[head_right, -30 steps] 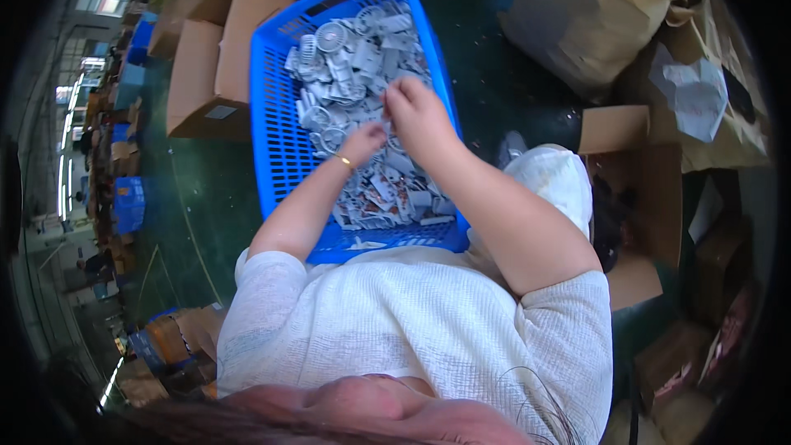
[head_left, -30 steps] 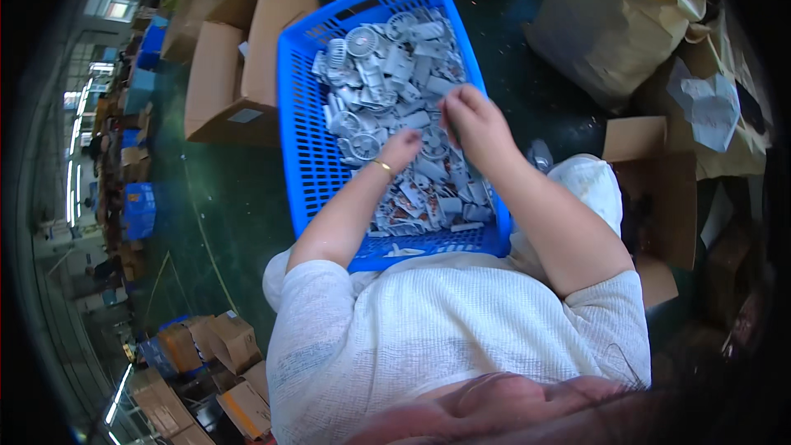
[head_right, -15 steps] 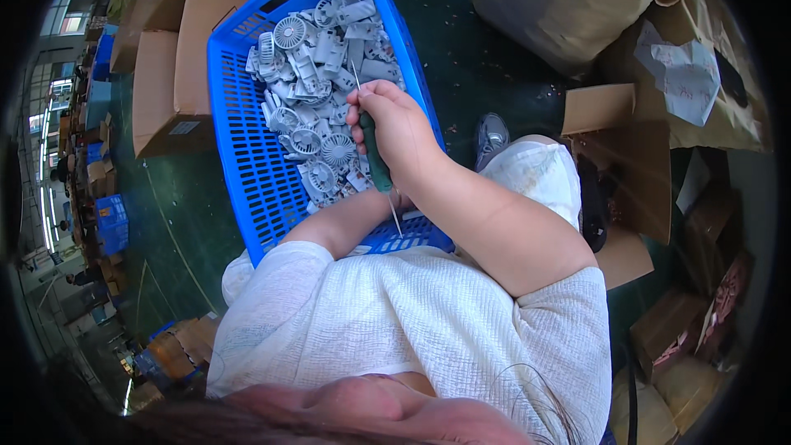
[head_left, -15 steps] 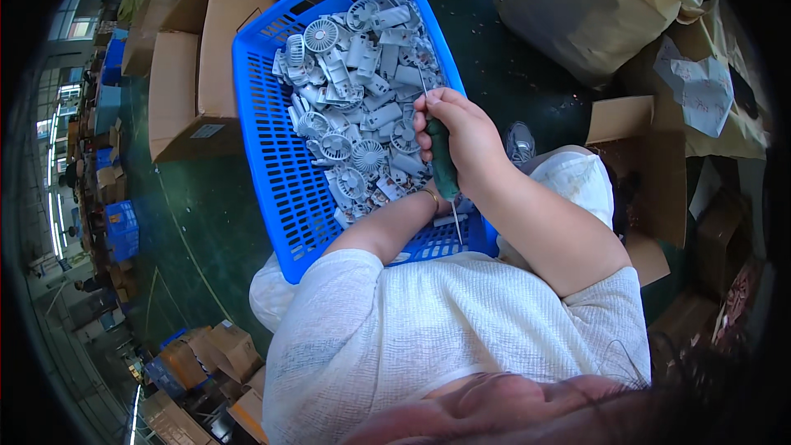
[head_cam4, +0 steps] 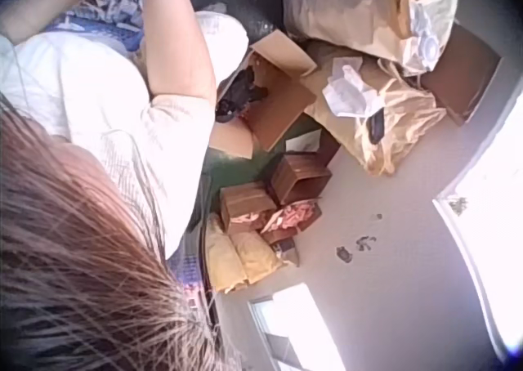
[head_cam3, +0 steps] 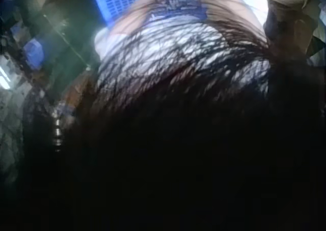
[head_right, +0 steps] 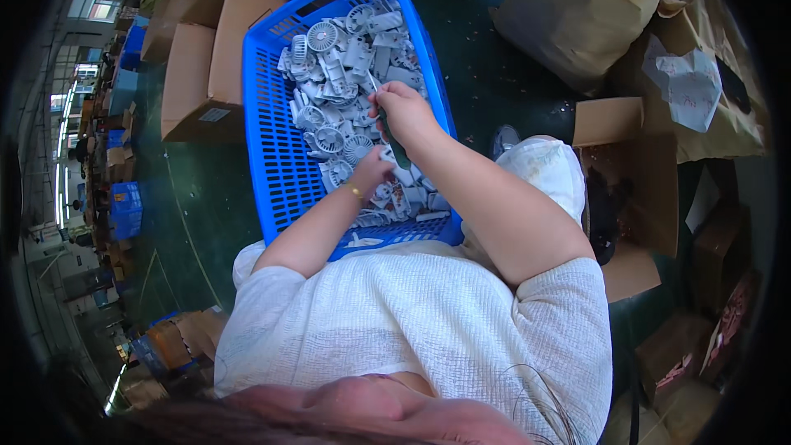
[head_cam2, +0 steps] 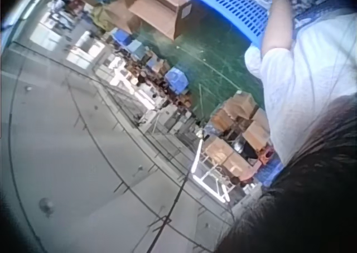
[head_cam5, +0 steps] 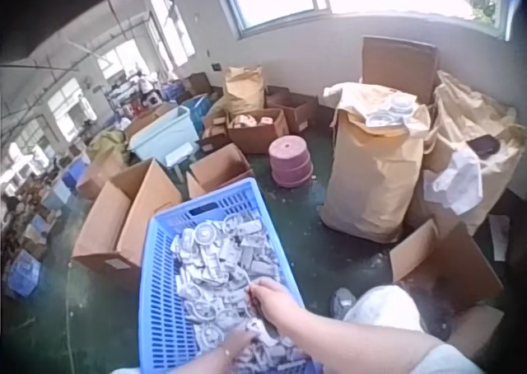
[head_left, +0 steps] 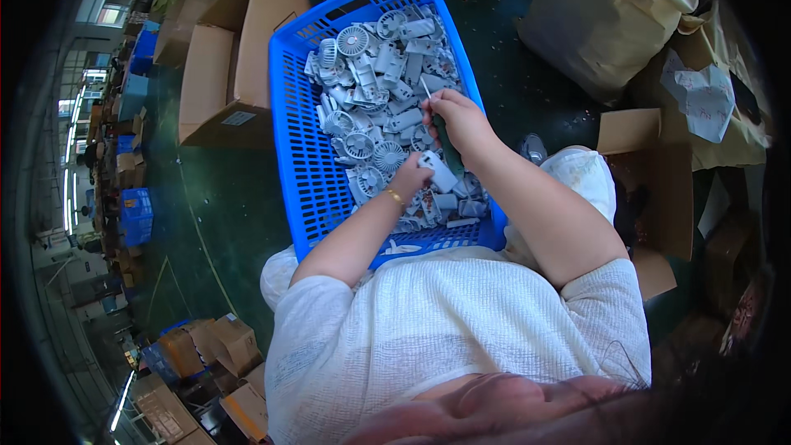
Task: The person works on a fan grille with a tool, then repeatedly takes plastic fan casing components from a basket and assembles them by hand and with a tool.
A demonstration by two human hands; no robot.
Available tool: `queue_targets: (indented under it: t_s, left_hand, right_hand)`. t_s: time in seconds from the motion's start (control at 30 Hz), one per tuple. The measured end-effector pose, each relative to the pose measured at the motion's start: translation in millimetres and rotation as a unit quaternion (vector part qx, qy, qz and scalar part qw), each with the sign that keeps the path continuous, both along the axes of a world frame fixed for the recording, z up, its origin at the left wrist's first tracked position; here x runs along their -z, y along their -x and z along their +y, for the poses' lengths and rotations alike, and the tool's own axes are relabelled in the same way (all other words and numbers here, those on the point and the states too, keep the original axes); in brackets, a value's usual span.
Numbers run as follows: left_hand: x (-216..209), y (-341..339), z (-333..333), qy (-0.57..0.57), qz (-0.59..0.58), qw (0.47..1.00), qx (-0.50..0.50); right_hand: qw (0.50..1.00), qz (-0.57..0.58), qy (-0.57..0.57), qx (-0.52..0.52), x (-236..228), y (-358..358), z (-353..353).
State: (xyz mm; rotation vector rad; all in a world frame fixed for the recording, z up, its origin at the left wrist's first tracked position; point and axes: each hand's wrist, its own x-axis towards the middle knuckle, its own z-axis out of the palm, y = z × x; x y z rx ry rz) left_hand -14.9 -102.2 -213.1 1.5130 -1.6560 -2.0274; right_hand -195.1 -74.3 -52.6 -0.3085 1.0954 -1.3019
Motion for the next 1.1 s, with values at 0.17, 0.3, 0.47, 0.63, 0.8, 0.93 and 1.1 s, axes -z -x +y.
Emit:
queue_targets:
  t_s: [0.17, 0.3, 0.47, 0.63, 0.8, 0.93, 1.1]
  left_hand:
    - [-87.3, -33.3, 2.5, -0.150, 0.297, 0.936, -0.117]
    - [-116.0, -46.2, 14.1, -0.163, 0.374, 0.894, -0.188]
    - [-120.7, -46.5, 25.6, -0.181, 0.293, 0.922, -0.177]
    - [-129.9, -41.3, 38.2, -0.177, 0.280, 0.920, -0.211]
    - [-140.7, -31.7, 46.3, 0.017, 0.221, 0.948, -0.228]
    - [-137.9, -26.3, 48.0, 0.085, 0.173, 0.941, -0.279]
    - [-127.3, -27.3, 46.0, 0.217, 0.139, 0.936, -0.239]
  right_hand:
    - [0.932, 0.304, 0.058, -0.187, 19.6, -20.9, 3.5]
    - [0.874, 0.428, 0.066, -0.220, 29.4, -40.4, 15.6]
    - [0.934, 0.227, 0.088, -0.261, 28.1, -53.8, 26.6]
    - [0.938, 0.212, 0.110, -0.251, 23.8, -54.9, 30.0]
    - [0.884, 0.386, 0.157, -0.212, 13.1, -45.8, 35.0]
    - [0.824, 0.511, 0.188, -0.154, 5.3, -43.9, 44.2]
    - [0.767, 0.569, 0.207, -0.214, 2.0, -43.6, 49.5]
